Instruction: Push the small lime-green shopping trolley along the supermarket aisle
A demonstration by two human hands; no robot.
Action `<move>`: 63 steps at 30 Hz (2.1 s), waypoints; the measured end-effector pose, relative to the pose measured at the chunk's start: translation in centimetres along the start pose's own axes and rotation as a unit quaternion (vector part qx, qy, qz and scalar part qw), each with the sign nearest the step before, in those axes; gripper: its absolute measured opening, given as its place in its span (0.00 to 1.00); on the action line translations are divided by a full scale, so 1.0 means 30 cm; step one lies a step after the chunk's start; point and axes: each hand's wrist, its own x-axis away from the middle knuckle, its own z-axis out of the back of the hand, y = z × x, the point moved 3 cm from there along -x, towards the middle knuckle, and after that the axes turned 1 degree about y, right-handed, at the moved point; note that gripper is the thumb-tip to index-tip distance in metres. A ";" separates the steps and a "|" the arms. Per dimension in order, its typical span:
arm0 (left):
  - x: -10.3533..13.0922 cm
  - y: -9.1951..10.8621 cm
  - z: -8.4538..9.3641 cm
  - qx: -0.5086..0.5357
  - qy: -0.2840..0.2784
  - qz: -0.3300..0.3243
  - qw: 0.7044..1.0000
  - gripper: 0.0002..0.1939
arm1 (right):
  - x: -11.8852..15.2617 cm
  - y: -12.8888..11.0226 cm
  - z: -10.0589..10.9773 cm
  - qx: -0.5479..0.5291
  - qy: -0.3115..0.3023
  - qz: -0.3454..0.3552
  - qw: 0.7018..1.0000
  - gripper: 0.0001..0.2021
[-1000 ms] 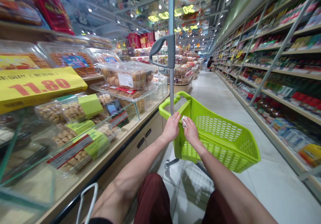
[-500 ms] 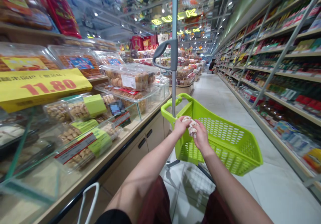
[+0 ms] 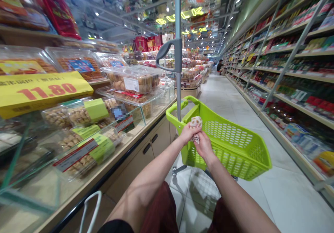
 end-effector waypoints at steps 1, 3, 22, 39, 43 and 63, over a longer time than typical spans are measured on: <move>0.003 0.001 -0.005 -0.045 0.010 -0.022 0.999 0.15 | -0.003 0.006 0.005 -0.010 0.019 -0.006 1.000 0.10; 0.008 0.013 -0.010 -0.167 0.039 -0.072 0.983 0.16 | -0.008 0.017 0.016 -0.005 0.042 -0.024 0.999 0.10; 0.064 0.018 -0.013 -0.402 -0.061 -0.197 0.892 0.22 | -0.065 -0.054 0.083 0.022 0.060 0.035 0.997 0.13; 0.043 0.023 -0.018 -0.659 -0.125 -0.401 0.624 0.24 | -0.064 -0.073 0.060 0.035 0.001 -0.042 0.998 0.16; -0.003 0.064 -0.016 -0.695 -0.096 -0.388 0.597 0.20 | -0.055 -0.079 0.053 0.107 -0.004 -0.051 0.993 0.23; -0.065 0.011 0.035 -0.771 -0.094 -0.294 0.557 0.13 | -0.074 -0.149 0.466 0.593 0.110 0.250 0.757 0.25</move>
